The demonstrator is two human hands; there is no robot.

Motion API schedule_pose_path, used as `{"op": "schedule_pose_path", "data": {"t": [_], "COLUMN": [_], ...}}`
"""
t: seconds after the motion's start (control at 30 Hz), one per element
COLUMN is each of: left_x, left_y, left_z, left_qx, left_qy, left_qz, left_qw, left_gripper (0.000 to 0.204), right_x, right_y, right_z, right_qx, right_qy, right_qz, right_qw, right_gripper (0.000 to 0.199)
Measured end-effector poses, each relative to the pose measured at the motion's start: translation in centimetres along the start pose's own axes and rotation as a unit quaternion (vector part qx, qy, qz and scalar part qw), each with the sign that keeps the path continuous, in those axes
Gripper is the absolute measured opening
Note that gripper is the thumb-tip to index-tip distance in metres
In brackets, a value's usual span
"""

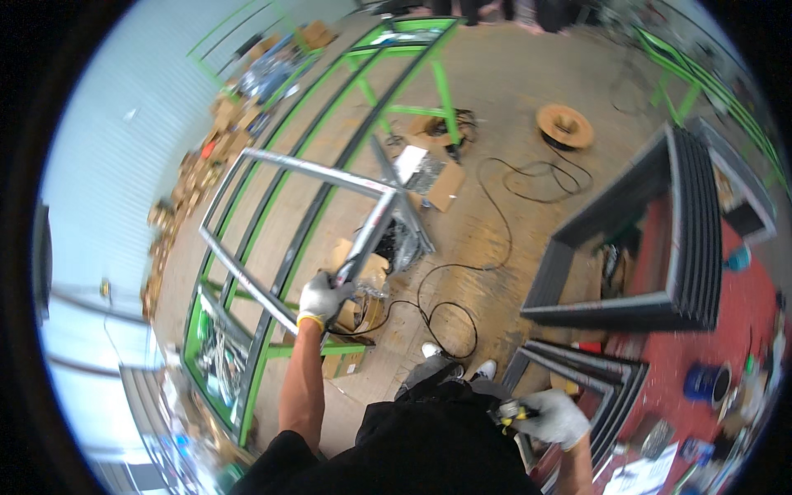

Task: The person assembles aluminum window frames on a green workbench. They position frame pieces, insert corner connectors, and use a pneumatic crimping tool to secure the joints. The person repeats this process for multiple frames, moving between frames and adjusting their positions as needed.

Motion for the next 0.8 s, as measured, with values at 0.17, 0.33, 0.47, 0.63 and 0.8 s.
{"op": "schedule_pose_path", "data": {"t": [0.17,0.33,0.47,0.63,0.8], "left_x": [-2.2,-3.0,-2.4,0.6,6.2], "left_y": [1.6,3.6,3.1,2.7,3.2], "left_z": [5.2,12.5,15.1,15.9,13.1], "left_qx": [-0.049,0.164,0.224,0.265,0.375], "left_qy": [0.081,0.157,0.176,0.169,0.164], "left_qz": [0.051,0.210,0.467,0.652,0.774], "left_qw": [0.994,0.951,0.837,0.690,0.483], "left_gripper": [0.060,0.055,0.041,0.041,0.044], "right_x": [-8.3,-12.5,-16.5,-22.1,-29.4], "right_y": [-0.9,-1.7,-1.8,-3.0,-6.5], "right_z": [-8.0,-12.9,-17.4,-25.9,-31.4], "right_qx": [-0.166,-0.232,-0.321,-0.254,-0.390], "right_qy": [0.074,0.038,-0.011,0.012,0.225], "right_qz": [-0.030,-0.013,-0.044,-0.022,0.065], "right_qw": [0.983,0.972,0.946,0.967,0.891], "right_gripper": [0.038,0.044,0.040,0.011,0.028]}}
Point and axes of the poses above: each hand's wrist, its own z-axis away from the middle knuckle, its own y-axis out of the back of the hand, x = y × z, the point moved 3 cm from there along -z, towards the middle knuckle, and after that the axes turned 11 degrees about -y, right-handed, at the moved point
